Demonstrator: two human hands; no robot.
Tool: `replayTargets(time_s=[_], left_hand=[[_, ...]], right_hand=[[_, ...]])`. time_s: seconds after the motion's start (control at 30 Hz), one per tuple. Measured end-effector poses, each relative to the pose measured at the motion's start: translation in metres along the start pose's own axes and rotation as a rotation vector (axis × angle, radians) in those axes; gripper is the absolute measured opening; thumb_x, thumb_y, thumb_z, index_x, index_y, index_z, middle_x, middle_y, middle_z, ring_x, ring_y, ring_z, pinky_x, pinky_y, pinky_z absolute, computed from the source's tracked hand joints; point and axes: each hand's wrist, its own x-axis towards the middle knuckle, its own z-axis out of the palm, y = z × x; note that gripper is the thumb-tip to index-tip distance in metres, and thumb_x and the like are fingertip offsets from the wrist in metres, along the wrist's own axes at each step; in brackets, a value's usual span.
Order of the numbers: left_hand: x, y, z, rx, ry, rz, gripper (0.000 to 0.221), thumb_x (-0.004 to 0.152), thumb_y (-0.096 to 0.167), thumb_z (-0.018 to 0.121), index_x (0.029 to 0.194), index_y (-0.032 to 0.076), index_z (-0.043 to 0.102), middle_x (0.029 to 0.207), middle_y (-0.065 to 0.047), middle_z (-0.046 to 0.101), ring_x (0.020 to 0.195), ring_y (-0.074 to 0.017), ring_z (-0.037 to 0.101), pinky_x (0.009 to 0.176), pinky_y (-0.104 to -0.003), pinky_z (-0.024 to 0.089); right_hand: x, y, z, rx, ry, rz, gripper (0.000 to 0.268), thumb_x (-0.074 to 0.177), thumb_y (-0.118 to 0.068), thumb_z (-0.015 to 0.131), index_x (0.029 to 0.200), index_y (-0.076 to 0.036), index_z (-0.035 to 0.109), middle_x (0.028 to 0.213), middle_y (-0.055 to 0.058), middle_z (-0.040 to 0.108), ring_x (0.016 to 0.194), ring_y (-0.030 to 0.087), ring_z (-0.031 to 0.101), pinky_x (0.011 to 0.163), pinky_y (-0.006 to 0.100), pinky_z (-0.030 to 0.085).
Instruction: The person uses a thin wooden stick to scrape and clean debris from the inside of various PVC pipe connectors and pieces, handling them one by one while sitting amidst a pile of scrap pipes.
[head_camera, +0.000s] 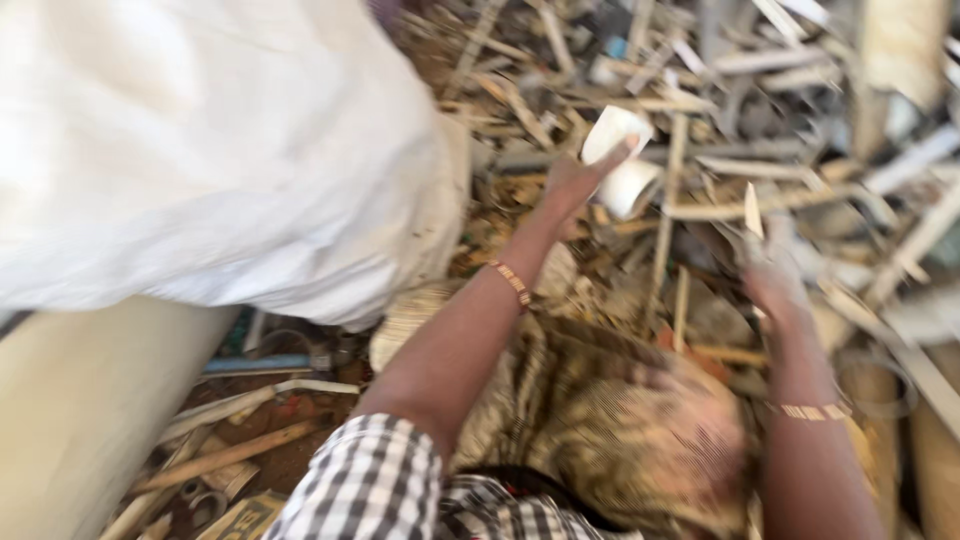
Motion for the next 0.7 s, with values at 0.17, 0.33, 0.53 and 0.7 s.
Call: replayTargets(time_s=[0.17, 0.33, 0.53, 0.7], left_hand=[[0.017, 0.013, -0.013, -0.637, -0.019, 0.182, 0.09, 0.084, 0.06, 0.079, 0.147, 0.002, 0.054, 0.13, -0.016, 0.067, 0.109, -0.0239, 0.069, 0.089, -0.038, 0.059], [0.014, 0.027, -0.035, -0.774, -0.026, 0.157, 0.079, 0.092, 0.063, 0.064, 0.144, 0.006, 0.05, 0.112, -0.017, 0.068, 0.089, -0.0261, 0.071, 0.07, -0.04, 0.064], [0.016, 0.043, -0.075, -0.941, -0.11, 0.264, 0.07, 0.093, 0.056, 0.069, 0.136, 0.003, 0.054, 0.113, -0.018, 0.067, 0.09, -0.0279, 0.071, 0.068, -0.043, 0.066], [0.004, 0.044, -0.087, -0.804, 0.041, 0.196, 0.083, 0.079, 0.056, 0.077, 0.137, 0.002, 0.051, 0.109, -0.02, 0.068, 0.091, -0.0295, 0.072, 0.067, -0.047, 0.067]], right_hand=[[-0.012, -0.148, -0.054, 0.335, -0.242, 0.073, 0.035, 0.1, -0.007, 0.057, 0.132, -0.006, 0.042, 0.096, 0.01, 0.055, 0.074, 0.017, 0.052, 0.057, 0.032, 0.046], [-0.038, -0.249, -0.074, 0.371, -0.296, -0.224, 0.03, 0.1, 0.0, 0.05, 0.13, -0.004, 0.047, 0.096, 0.009, 0.063, 0.07, 0.015, 0.057, 0.06, 0.029, 0.049], [-0.073, -0.273, -0.059, 0.387, -0.235, -0.213, 0.025, 0.103, -0.008, 0.057, 0.125, -0.004, 0.065, 0.091, 0.009, 0.073, 0.071, 0.009, 0.068, 0.06, 0.025, 0.056], [-0.078, -0.267, -0.021, 0.158, -0.246, -0.187, 0.032, 0.105, -0.015, 0.056, 0.135, -0.017, 0.066, 0.081, 0.009, 0.074, 0.05, 0.01, 0.062, 0.04, 0.025, 0.054]])
